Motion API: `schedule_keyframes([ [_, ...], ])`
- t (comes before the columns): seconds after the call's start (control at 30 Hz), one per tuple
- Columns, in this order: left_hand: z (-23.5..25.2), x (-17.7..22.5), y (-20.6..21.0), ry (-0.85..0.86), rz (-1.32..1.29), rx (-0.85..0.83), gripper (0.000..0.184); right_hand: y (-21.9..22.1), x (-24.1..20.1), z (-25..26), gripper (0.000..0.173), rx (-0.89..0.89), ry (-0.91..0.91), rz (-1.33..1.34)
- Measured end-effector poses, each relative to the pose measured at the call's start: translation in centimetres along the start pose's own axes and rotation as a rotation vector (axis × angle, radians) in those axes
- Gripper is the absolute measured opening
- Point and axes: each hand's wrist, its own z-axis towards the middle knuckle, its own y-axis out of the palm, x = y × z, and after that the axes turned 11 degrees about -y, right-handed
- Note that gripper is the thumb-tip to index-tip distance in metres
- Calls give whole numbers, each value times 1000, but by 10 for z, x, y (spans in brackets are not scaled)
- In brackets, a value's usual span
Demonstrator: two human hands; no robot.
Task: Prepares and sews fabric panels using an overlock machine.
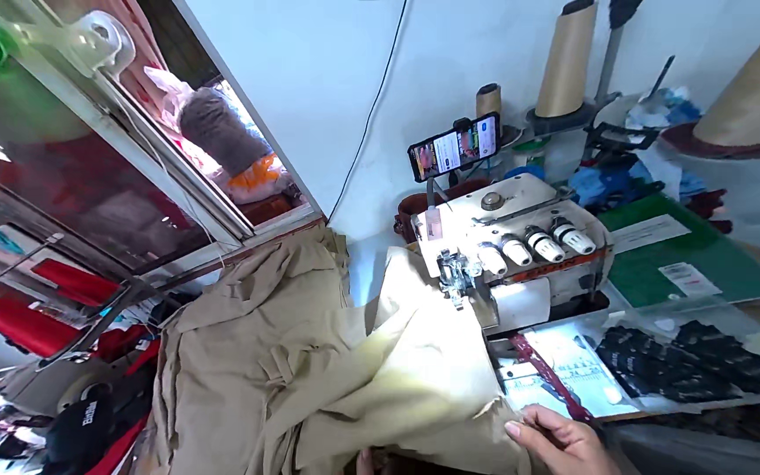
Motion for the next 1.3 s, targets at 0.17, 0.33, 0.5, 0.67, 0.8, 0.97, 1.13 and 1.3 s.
schedule_keyframes([
  [0.17, 71, 8, 35, 100, 85, 37, 45, 20, -4, 39, 4, 153, -63, -21],
  [0.33, 145, 6, 89, 219, 30, -157, 47, 34, 0, 81, 7, 262, -122, -132],
  [0.5, 163, 18, 87, -31, 90, -692, 50, 40, -2, 97, 13, 251, -75, -50],
  [0.67, 89, 53, 69, 25, -284, -574, 22, 30, -7, 101, 22, 393, 32, 105],
  [0.8, 35, 75, 83, -91, -538, -802, 20, 14, -2, 98, 30, 437, 90, 129],
  [0.97, 13, 85, 108, -207, -467, -868, 34, 10, 21, 73, 32, 26, -37, -33],
  [1.13, -1, 83, 100, -143, -603, -781, 8, 2, 23, 65, 13, -40, -31, 2],
  [1.3, 0, 87, 73, -223, -929, -743, 22, 1, 1, 45, 14, -12, 136, 174],
])
